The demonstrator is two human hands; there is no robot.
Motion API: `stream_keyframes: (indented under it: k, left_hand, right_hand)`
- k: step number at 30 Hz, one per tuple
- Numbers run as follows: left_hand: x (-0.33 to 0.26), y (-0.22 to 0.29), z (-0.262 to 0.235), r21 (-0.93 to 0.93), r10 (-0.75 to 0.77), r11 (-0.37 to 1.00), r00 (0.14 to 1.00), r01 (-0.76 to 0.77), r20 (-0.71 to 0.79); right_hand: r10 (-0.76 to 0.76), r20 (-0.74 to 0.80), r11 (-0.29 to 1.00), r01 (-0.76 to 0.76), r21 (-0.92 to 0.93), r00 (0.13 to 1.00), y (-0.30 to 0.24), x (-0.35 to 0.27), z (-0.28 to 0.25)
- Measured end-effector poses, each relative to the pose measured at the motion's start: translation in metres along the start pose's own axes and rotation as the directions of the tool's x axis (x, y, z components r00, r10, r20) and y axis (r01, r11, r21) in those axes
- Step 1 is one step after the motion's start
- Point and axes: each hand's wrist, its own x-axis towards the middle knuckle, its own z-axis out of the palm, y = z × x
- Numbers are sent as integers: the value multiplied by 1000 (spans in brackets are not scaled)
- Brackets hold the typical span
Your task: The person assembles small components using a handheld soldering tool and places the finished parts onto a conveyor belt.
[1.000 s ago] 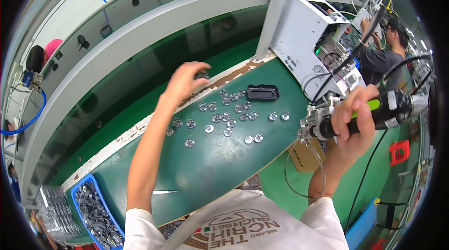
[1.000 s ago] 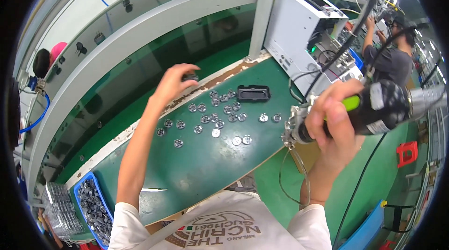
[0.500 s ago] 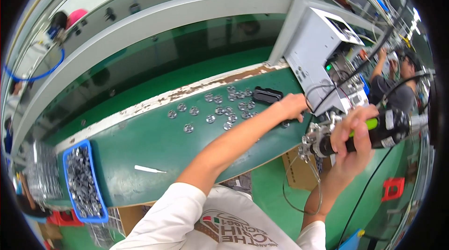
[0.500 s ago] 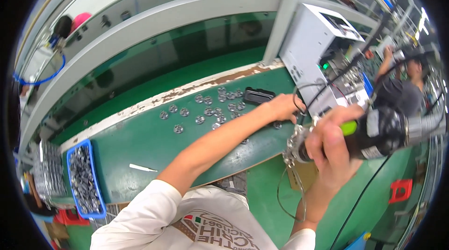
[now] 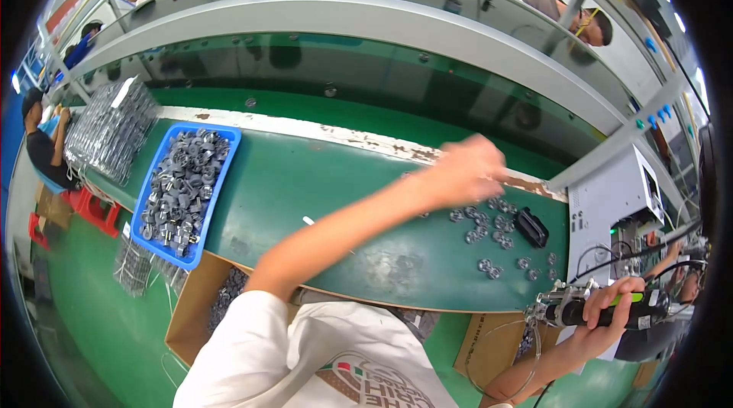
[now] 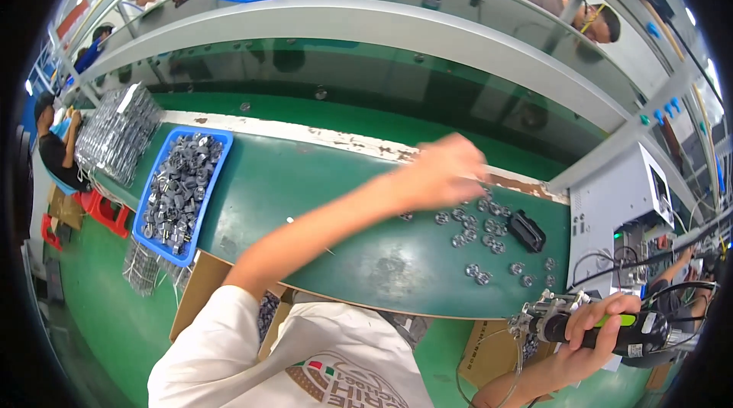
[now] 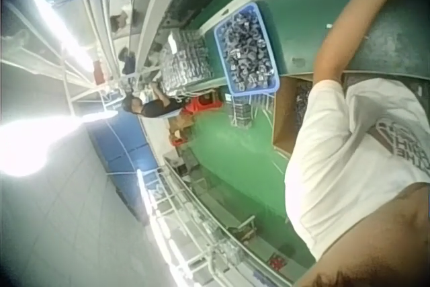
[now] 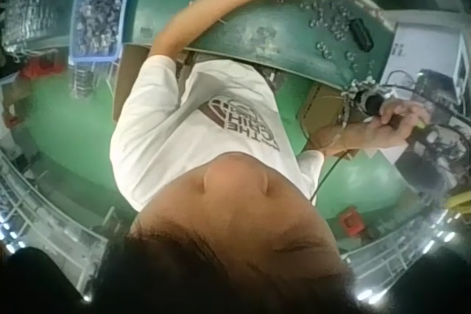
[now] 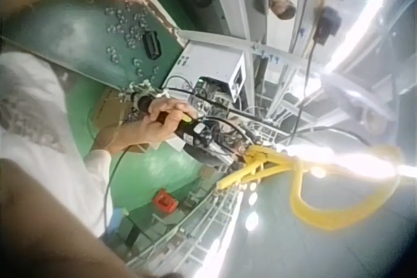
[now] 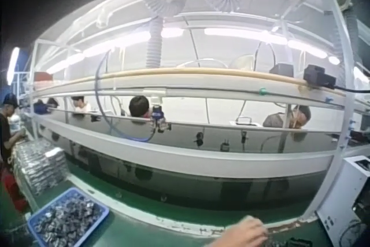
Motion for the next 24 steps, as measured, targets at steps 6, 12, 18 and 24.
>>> stream_keyframes:
  k: [6, 12, 18, 24]
  left_hand:
    - [-121, -152, -152, 548, -424, 552, 777, 628, -465]
    - [-131, -214, -152, 540, -602, 465, 698, 701, -388]
    - [-125, -182, -149, 560, -473, 603, 820, 568, -323]
    - [-130, -32, -106, 301, -246, 930, 965, 211, 85]
  right_hand:
    - [183, 251, 973, -211, 92, 951, 34, 12, 52]
    - [207, 181, 973, -221, 61, 961, 52, 16, 105]
    - [75, 195, 959, -124, 254, 978, 47, 31, 120]
    - [-12, 229, 957, -56, 286, 973, 54, 34, 123]
